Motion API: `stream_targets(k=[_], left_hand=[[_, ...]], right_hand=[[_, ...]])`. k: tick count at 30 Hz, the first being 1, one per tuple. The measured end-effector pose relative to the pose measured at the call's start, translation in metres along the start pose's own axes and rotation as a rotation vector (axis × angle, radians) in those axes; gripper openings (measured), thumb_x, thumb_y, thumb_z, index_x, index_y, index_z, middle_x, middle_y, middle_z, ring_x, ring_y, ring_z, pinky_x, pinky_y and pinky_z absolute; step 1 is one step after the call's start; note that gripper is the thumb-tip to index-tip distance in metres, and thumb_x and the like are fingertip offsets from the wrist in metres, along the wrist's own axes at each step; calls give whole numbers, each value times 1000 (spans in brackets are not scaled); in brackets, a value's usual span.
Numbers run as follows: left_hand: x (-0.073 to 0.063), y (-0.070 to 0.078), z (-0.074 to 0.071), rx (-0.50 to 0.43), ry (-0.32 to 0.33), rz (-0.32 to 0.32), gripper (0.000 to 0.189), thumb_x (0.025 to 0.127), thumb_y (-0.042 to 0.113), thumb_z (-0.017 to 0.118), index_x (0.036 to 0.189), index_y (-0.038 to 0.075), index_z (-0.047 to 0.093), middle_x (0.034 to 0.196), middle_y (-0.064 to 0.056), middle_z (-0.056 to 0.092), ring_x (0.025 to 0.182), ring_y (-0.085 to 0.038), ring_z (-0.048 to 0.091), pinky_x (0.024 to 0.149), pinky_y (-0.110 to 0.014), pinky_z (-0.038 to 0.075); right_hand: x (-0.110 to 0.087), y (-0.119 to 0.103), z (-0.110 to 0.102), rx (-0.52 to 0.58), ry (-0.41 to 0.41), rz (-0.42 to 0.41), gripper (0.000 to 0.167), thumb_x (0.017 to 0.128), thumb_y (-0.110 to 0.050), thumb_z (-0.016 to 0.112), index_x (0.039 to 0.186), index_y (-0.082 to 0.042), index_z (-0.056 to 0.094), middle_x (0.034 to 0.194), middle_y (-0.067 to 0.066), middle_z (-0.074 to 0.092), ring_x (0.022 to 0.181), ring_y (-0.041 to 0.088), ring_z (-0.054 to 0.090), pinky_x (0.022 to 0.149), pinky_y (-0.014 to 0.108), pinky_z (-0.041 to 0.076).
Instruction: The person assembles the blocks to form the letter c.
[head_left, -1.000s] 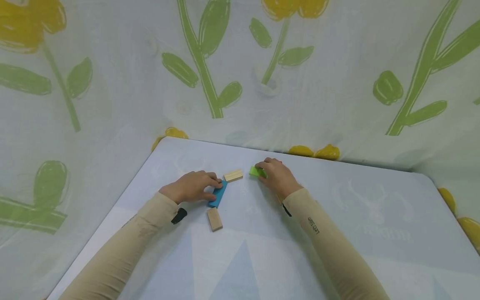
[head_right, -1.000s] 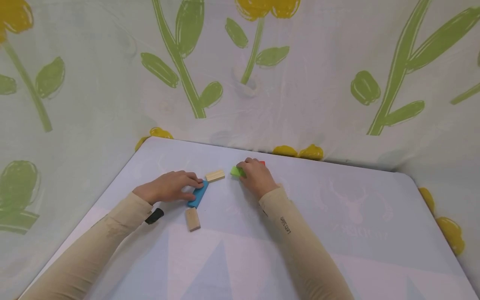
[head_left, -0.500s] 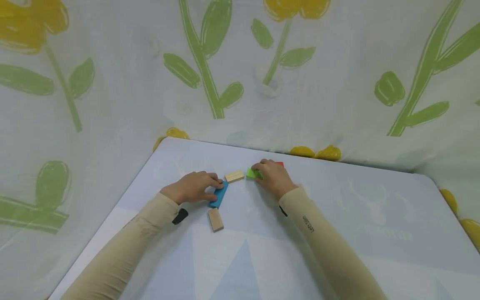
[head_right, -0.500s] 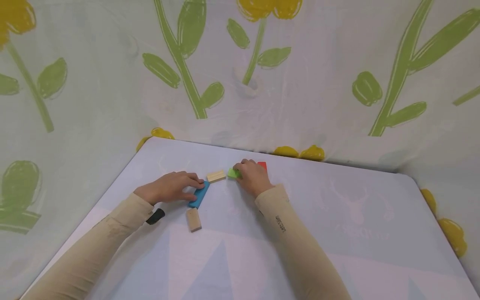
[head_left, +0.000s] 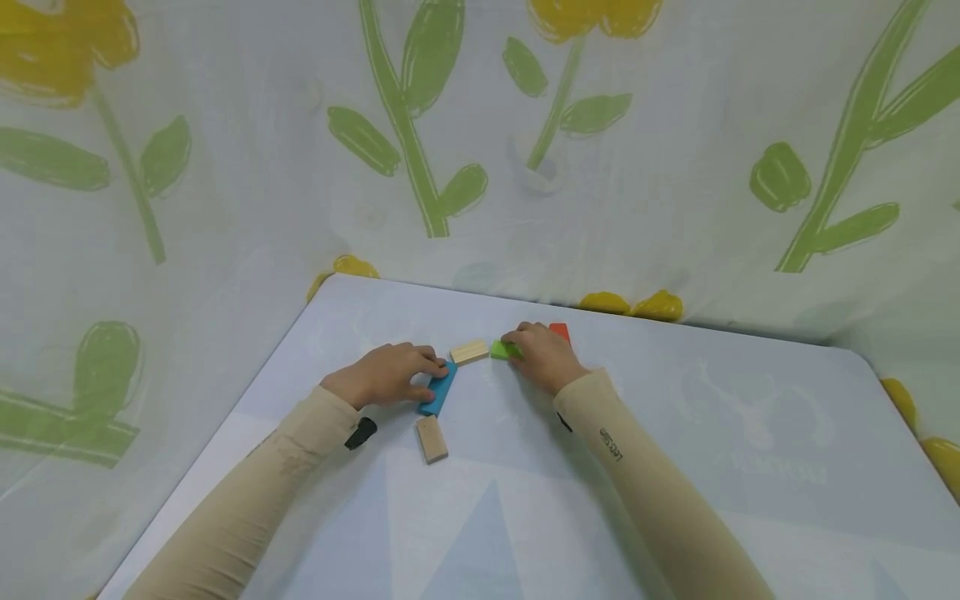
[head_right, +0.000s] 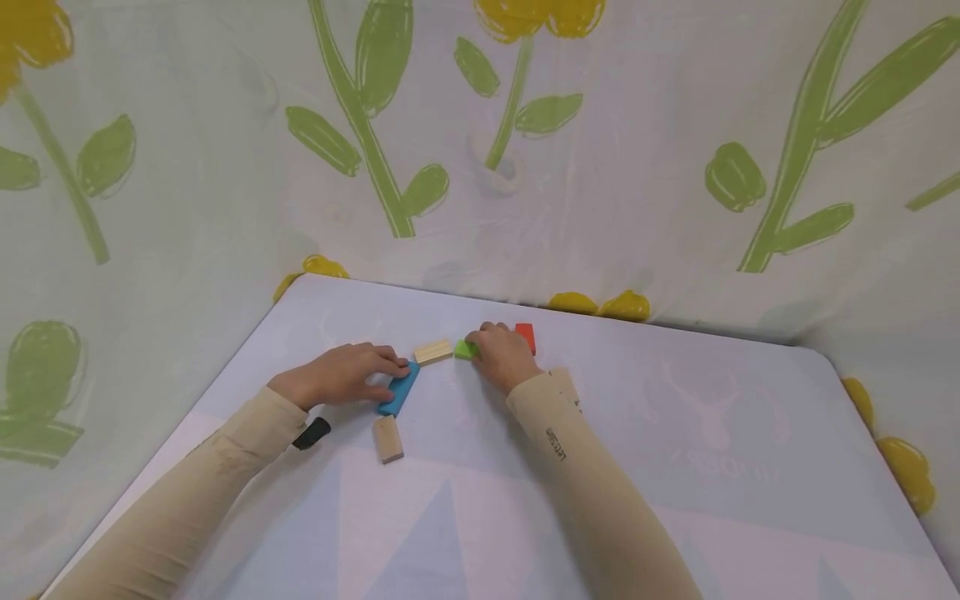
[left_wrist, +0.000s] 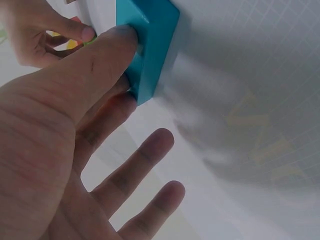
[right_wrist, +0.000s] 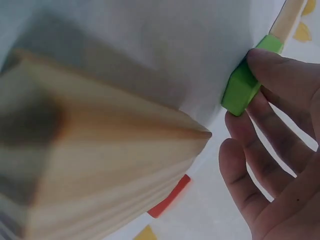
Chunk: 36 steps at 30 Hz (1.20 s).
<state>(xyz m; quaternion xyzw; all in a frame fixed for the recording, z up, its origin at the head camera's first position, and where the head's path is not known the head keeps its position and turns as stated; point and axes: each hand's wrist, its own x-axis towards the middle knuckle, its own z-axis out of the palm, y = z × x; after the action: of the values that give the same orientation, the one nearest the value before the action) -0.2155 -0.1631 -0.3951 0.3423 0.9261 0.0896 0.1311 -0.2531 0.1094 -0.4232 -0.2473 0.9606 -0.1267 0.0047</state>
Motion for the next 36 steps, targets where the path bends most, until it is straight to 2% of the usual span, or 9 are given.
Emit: stream_targets(k=[12,36], left_hand=[[0,-1,1,6,-3,-6,49,92,29,77,136,11,66,142,-6,59,125,-32,57,100,-49,50],[1,-2,1,4,-4,1,48,92,29,77,134,10,67,142,-7,59,124,-31,58,99,-48,51]], right_hand=[[7,1,-1,64,-72,54,40,90,-13,79,129,-11,71,125,6,68,116,23,62,101,38,50],[7,-3,1,52,-76,61,41,90,-12,79,130,-10,70,124,6,68,115,23,60,103,38,49]])
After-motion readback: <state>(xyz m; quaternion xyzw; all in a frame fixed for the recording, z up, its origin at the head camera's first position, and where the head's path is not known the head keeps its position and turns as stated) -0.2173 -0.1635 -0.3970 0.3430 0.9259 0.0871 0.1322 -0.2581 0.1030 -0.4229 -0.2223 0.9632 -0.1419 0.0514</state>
